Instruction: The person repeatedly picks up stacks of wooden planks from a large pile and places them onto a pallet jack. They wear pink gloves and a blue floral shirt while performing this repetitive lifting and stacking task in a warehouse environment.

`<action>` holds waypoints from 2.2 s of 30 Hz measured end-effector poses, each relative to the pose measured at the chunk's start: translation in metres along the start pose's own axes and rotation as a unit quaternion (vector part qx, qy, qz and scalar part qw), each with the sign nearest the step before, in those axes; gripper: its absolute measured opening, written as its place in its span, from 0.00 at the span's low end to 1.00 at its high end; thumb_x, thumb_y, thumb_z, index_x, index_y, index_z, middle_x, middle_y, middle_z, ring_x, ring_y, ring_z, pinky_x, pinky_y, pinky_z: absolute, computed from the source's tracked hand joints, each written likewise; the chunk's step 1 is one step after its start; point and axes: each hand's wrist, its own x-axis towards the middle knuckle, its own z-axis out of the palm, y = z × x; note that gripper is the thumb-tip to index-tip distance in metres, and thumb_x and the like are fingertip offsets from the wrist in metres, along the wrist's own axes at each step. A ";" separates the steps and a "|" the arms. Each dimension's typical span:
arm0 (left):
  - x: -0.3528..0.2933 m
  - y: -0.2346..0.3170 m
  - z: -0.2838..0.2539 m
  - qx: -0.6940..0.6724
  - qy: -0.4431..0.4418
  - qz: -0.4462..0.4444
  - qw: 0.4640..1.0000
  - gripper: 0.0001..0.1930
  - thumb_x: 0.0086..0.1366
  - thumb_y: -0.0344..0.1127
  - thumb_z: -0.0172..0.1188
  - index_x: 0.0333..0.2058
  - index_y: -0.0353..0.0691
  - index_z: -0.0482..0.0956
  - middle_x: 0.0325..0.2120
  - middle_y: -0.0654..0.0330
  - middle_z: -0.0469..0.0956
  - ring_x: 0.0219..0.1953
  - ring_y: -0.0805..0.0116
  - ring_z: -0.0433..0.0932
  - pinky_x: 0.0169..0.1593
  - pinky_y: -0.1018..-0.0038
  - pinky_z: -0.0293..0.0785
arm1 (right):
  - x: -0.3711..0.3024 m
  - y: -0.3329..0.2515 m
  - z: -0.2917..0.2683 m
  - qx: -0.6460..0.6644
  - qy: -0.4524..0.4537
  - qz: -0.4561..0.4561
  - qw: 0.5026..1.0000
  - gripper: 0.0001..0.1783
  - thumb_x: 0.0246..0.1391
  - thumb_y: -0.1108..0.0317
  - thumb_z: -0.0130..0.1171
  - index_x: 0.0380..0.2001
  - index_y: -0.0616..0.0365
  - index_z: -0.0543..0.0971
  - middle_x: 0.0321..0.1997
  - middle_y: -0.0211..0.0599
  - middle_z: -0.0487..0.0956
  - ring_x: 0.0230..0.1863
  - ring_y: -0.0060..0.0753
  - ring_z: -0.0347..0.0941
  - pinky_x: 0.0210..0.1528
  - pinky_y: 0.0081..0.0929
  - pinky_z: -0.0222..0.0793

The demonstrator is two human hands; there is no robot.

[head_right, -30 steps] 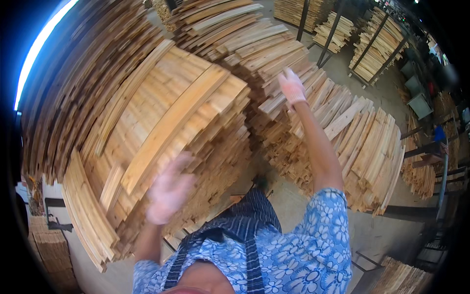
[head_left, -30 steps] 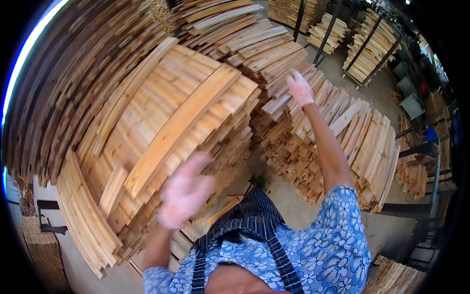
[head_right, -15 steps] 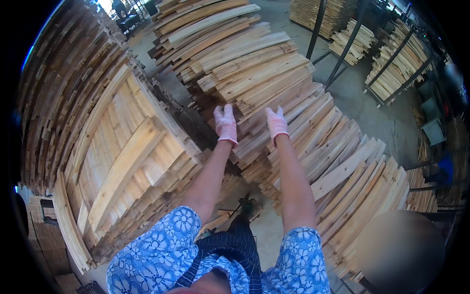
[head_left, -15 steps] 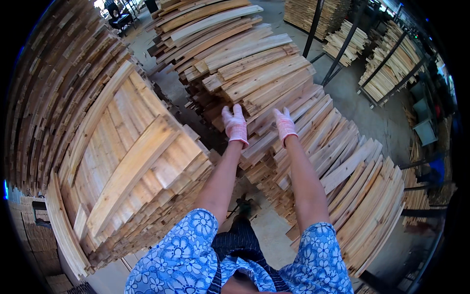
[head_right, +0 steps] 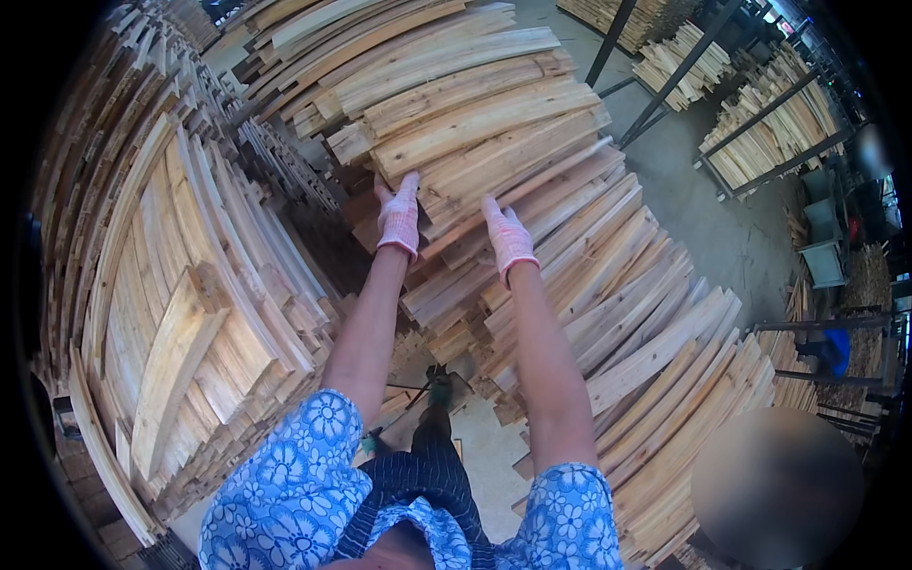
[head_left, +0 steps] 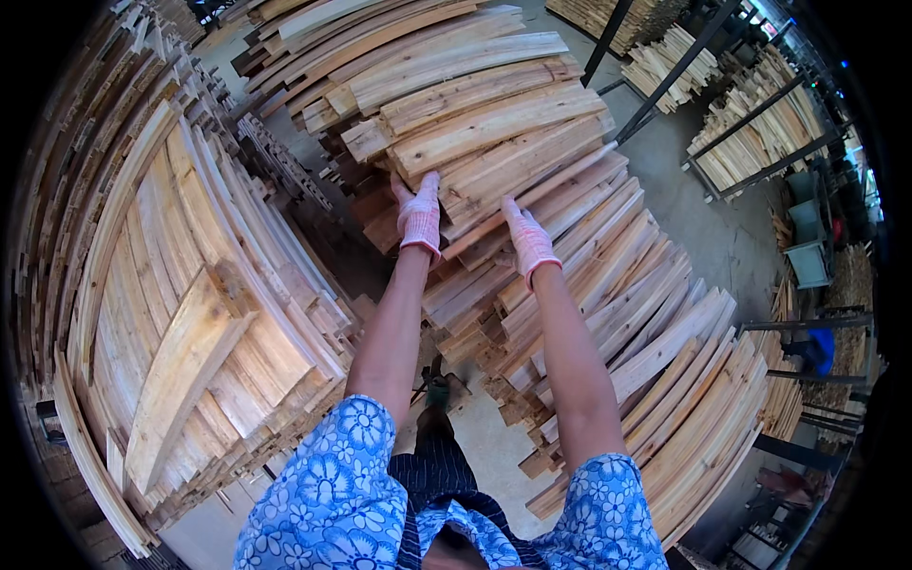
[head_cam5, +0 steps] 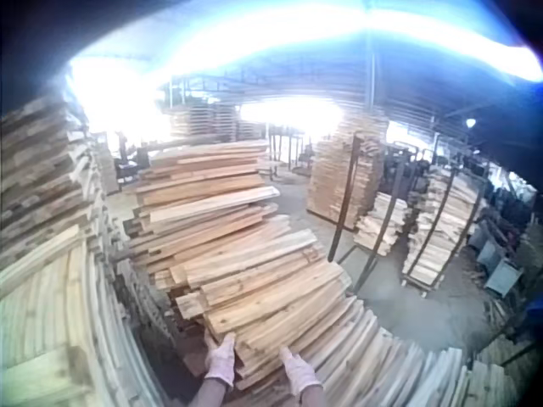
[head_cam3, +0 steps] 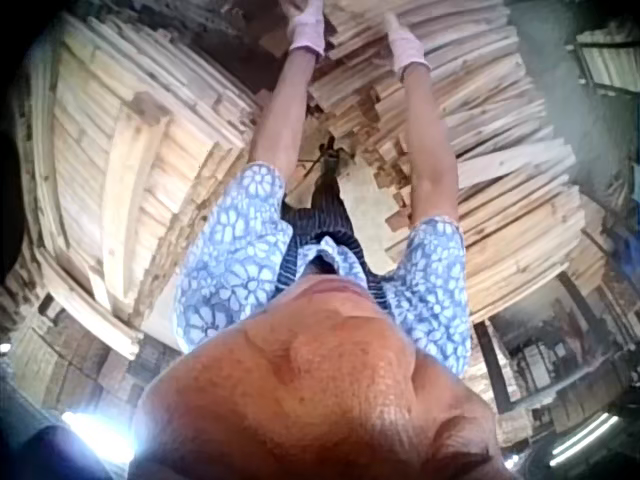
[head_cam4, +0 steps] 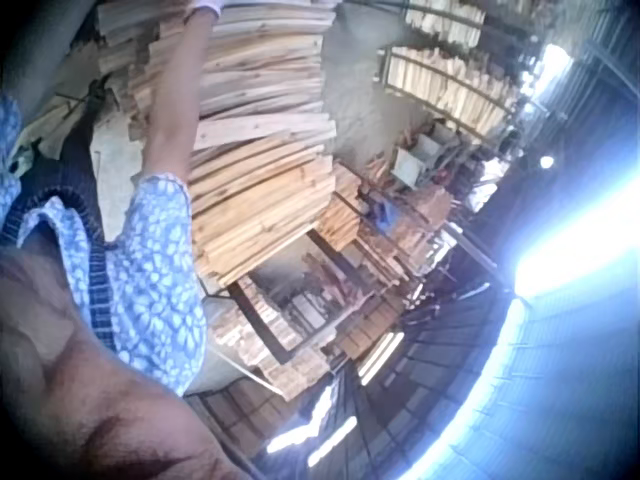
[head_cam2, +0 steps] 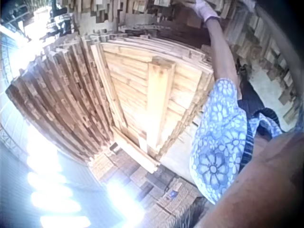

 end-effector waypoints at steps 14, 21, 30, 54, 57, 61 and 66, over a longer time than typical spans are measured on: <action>-0.152 0.096 -0.044 0.314 -0.459 0.035 0.830 0.28 0.69 0.44 0.63 0.62 0.33 0.71 0.61 0.41 0.72 0.66 0.47 0.69 0.69 0.61 0.62 | -0.029 0.041 -0.126 0.221 0.058 -0.049 0.972 0.45 0.61 0.36 0.62 0.71 0.53 0.66 0.62 0.39 0.78 0.57 0.38 0.78 0.59 0.39 0.78; -0.060 0.057 0.027 0.400 -0.120 0.171 0.892 0.41 0.65 0.71 0.53 0.63 0.43 0.74 0.57 0.44 0.75 0.63 0.41 0.69 0.66 0.50 0.64 | -0.032 0.003 -0.071 0.093 0.096 -0.095 0.987 0.45 0.59 0.52 0.70 0.70 0.61 0.62 0.63 0.41 0.74 0.60 0.35 0.72 0.61 0.33 0.71; -0.077 0.080 0.043 0.362 -0.328 0.003 0.873 0.58 0.56 0.79 0.56 0.76 0.51 0.51 0.71 0.38 0.58 0.71 0.38 0.62 0.72 0.50 0.57 | -0.016 0.022 -0.093 0.053 0.107 -0.112 0.987 0.49 0.56 0.47 0.70 0.72 0.63 0.62 0.65 0.43 0.73 0.64 0.37 0.69 0.67 0.35 0.64; -0.192 -0.005 -0.108 -0.060 -0.480 -0.219 0.847 0.60 0.59 0.56 0.75 0.75 0.37 0.41 0.65 0.47 0.67 0.63 0.59 0.71 0.62 0.66 0.73 | -0.195 0.109 -0.041 0.273 0.032 -0.023 0.961 0.45 0.64 0.41 0.59 0.73 0.53 0.57 0.67 0.44 0.69 0.65 0.40 0.70 0.67 0.40 0.70; -0.201 0.006 -0.117 0.008 -0.483 -0.198 0.853 0.59 0.58 0.55 0.76 0.74 0.36 0.44 0.63 0.46 0.68 0.62 0.59 0.72 0.61 0.66 0.74 | -0.224 0.101 -0.036 0.287 0.013 -0.010 0.958 0.45 0.64 0.41 0.59 0.73 0.54 0.57 0.67 0.44 0.69 0.65 0.41 0.70 0.66 0.40 0.71; -0.243 0.004 -0.154 0.012 -0.509 -0.152 0.847 0.62 0.55 0.56 0.78 0.73 0.32 0.43 0.59 0.44 0.71 0.60 0.58 0.73 0.62 0.67 0.71 | -0.289 0.124 -0.041 0.305 0.037 0.028 0.951 0.42 0.64 0.42 0.60 0.70 0.56 0.63 0.62 0.44 0.75 0.60 0.41 0.76 0.62 0.40 0.75; -0.285 -0.002 -0.160 -0.003 -0.456 -0.136 0.879 0.62 0.52 0.60 0.76 0.71 0.32 0.45 0.58 0.42 0.73 0.60 0.54 0.74 0.65 0.68 0.68 | -0.344 0.108 -0.020 0.272 0.068 -0.009 0.960 0.42 0.62 0.40 0.61 0.67 0.61 0.69 0.60 0.45 0.79 0.57 0.40 0.79 0.60 0.37 0.77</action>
